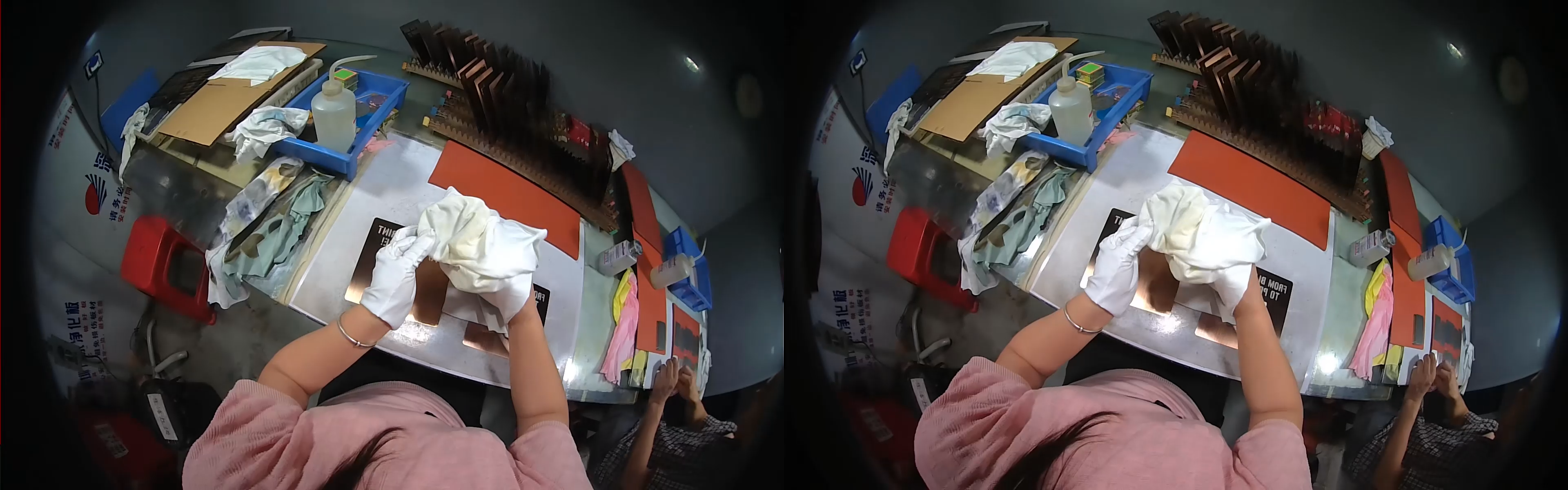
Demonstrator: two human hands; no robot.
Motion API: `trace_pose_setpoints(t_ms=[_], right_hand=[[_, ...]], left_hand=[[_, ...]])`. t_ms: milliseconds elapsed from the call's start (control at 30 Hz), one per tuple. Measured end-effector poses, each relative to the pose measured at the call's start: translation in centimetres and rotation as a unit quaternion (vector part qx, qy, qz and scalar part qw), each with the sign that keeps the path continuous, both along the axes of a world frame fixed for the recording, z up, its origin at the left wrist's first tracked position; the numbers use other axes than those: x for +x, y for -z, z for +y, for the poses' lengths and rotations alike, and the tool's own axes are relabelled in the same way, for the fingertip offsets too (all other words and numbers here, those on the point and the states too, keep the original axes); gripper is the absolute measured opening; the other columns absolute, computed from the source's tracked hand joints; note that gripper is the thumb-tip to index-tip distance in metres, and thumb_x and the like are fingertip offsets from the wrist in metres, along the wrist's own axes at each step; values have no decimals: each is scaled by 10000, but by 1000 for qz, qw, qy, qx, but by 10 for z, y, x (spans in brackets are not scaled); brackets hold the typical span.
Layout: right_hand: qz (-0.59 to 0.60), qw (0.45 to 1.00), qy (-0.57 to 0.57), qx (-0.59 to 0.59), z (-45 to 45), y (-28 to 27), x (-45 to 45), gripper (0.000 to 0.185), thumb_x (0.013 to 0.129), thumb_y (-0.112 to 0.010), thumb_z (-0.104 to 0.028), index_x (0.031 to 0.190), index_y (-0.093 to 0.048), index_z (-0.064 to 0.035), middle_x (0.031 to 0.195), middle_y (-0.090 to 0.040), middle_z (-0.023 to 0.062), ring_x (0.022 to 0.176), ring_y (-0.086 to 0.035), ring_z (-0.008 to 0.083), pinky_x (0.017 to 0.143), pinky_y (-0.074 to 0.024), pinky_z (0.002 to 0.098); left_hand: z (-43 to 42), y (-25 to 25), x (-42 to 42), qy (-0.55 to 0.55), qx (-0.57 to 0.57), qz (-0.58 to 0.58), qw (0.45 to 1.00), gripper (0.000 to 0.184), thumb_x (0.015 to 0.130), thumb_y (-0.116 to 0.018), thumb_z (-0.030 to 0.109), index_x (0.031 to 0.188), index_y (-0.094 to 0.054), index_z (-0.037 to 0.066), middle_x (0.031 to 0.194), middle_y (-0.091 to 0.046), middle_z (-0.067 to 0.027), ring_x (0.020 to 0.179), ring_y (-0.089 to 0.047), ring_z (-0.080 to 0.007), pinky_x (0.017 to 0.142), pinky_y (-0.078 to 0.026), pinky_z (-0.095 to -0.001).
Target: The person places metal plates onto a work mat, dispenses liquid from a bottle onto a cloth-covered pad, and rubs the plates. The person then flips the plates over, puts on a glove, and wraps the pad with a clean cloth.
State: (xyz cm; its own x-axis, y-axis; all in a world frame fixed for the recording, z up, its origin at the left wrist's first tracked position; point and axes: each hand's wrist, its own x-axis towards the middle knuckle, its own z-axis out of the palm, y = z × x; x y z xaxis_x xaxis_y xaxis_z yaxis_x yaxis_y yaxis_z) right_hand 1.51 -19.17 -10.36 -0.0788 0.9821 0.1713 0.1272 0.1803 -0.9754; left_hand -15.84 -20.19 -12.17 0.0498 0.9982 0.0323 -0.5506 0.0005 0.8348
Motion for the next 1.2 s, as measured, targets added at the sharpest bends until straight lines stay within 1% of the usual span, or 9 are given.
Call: trace_pose_setpoints(t_ms=[267, 333, 400, 500, 667, 800, 933, 1133, 1200], right_hand=[[-529, 837, 75, 119, -4, -16, -5, 387, 824, -557, -238, 1136, -476, -23, 1084, -531, 92, 995, -503, 201, 867, -400, 293], [-491, 839, 83, 221, -12, -7, 1, 314, 841, -527, -224, 1086, -490, -32, 1017, -546, 76, 937, -522, 183, 816, -423, 274], [-19, 997, -37, -61, -12, -9, 0, 218, 820, -552, -187, 991, -539, -54, 975, -567, 56, 894, -560, 176, 743, -471, 315], [412, 884, -11, -219, -24, -29, -14, 179, 819, -548, -138, 978, -543, -56, 912, -569, 46, 806, -559, 148, 676, -472, 271], [84, 974, -5, -210, -12, -49, 12, 168, 820, -535, -100, 981, -535, -51, 896, -564, 43, 782, -541, 128, 664, -470, 258], [-301, 911, -190, -207, -18, -79, -6, 331, 781, -591, -129, 1085, -522, -17, 1000, -575, 68, 860, -548, 142, 733, -470, 263], [-88, 953, -203, -208, -36, -79, -2, 329, 698, -651, -158, 985, -577, -15, 914, -588, 82, 800, -529, 150, 702, -461, 274], [-174, 945, -181, -212, -33, -62, 24, 371, 751, -639, -113, 1098, -565, -6, 1027, -597, 127, 896, -565, 170, 733, -484, 298], [70, 928, -14, -366, -26, -41, 43, 297, 825, -592, -154, 1062, -559, 22, 944, -622, 112, 810, -605, 162, 671, -511, 311]], left_hand=[[-7, 6, 10, -13, -7, 19, 1000, 191, 852, -559, 122, 948, -621, -31, 1059, -511, -33, 959, -491, -110, 833, -377, -227], [-8, 6, 7, -33, 31, 119, 992, 177, 843, -577, 132, 877, -633, -32, 1011, -514, -40, 894, -494, -103, 765, -386, -227], [-11, 9, 7, -57, 65, 216, 973, 184, 834, -596, 143, 806, -644, -33, 964, -517, -48, 829, -497, -96, 696, -395, -227], [-10, 16, 5, 30, 120, 306, 944, 265, 832, -602, 183, 679, -606, -34, 878, -537, -73, 759, -512, -113, 624, -406, -250], [19, -59, -33, 46, -35, 146, 988, 317, 817, -624, 239, 1008, -558, -5, 976, -561, -89, 945, -552, -168, 800, -449, -279], [62, -75, -15, 307, 262, 223, 887, 916, 716, -702, 353, 1379, -158, 29, 1409, -229, -147, 1311, -205, -225, 1044, -220, -342], [69, -76, 9, 570, 127, 258, 769, 790, 704, -713, 264, 1334, -307, 14, 1304, -410, -122, 1208, -364, -186, 995, -286, -304], [62, -82, 2, 406, 164, 163, 884, 143, 745, -649, 31, 876, -597, 6, 892, -590, -8, 834, -531, -79, 740, -425, -214], [56, -93, -17, 369, 118, 112, 915, 228, 755, -662, 82, 957, -584, 8, 946, -589, -20, 869, -544, -91, 765, -435, -225]])
